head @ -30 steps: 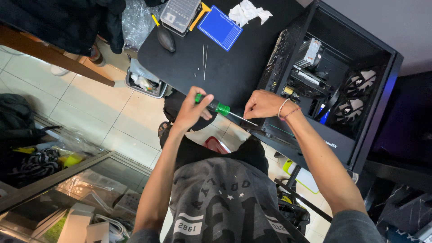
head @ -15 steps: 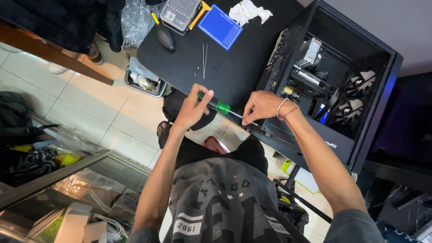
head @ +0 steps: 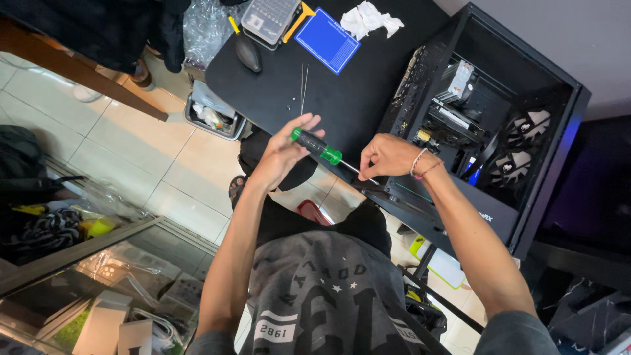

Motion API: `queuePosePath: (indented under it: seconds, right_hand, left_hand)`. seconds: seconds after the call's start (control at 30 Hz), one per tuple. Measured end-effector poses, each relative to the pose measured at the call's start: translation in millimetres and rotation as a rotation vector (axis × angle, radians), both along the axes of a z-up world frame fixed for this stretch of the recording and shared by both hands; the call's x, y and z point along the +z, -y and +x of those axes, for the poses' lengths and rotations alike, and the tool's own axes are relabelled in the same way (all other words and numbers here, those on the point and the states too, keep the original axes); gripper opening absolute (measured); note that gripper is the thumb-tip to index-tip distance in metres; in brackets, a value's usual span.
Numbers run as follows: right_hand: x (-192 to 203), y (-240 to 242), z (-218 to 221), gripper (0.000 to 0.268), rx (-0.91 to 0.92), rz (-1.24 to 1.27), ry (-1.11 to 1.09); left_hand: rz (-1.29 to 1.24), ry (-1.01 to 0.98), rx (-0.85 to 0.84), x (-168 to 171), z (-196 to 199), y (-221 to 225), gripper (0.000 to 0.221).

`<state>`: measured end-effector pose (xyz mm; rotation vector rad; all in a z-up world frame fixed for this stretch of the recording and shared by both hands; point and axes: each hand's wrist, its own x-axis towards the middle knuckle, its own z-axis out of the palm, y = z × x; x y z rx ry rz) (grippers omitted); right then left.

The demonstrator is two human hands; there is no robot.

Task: The person unscrews the back panel of a computer tower with a screwdriver, removes the side panel, and works on the internal components with a screwdriver.

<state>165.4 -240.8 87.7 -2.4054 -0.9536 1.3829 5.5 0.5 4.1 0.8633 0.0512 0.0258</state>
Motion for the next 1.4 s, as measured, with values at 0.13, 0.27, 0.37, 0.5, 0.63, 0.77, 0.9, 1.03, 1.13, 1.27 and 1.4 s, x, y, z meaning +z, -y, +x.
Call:
queuePosePath:
  seconds: [0.13, 0.27, 0.37, 0.5, 0.63, 0.77, 0.9, 1.03, 1.13, 1.27, 1.4]
  right_hand:
    - [-2, 0, 1, 0.012, 0.008, 0.029, -0.029]
    - [-12, 3, 3, 0.011, 0.032, 0.017, -0.010]
    - [-13, 3, 2, 0.015, 0.048, 0.004, 0.023]
    - [2, -4, -4, 0.023, 0.010, 0.005, 0.026]
    - [-5, 0, -3, 0.027, -0.011, 0.014, 0.021]
    - [-11, 4, -1, 0.019, -0.017, 0.030, -0.004]
    - [-14, 3, -3, 0.015, -0.038, 0.066, -0.039]
    - [-13, 2, -5, 0.012, -0.005, 0.067, -0.022]
    - [-13, 1, -6, 0.011, -0.025, 0.051, -0.008]
    - [-13, 2, -6, 0.014, -0.057, 0.037, -0.003]
    - [1, -6, -9, 0.027, -0.058, 0.023, -0.019]
  left_hand:
    - [-0.082, -0.009, 0.043, -3, 0, -2, 0.072]
    - [0.194, -0.171, 0.162, 4, 4, -4, 0.061]
    - [0.372, -0.159, 0.136, -12, 4, 2, 0.054]
    - [0.159, -0.016, 0.071, 14, -5, -4, 0.074]
    - [0.272, -0.066, 0.071, 7, -3, -11, 0.066]
    - [0.325, -0.126, 0.091, 13, -1, -9, 0.054]
    - [0.169, -0.024, 0.074, 29, -7, -17, 0.059]
    - [0.265, -0.082, 0.079, 12, -1, -19, 0.041]
    - [0.221, -0.090, 0.083, 9, 0, -17, 0.045]
    - [0.046, 0.000, 0.025, 26, -4, -20, 0.067]
    - [0.026, 0.006, -0.023, 7, -1, -28, 0.069]
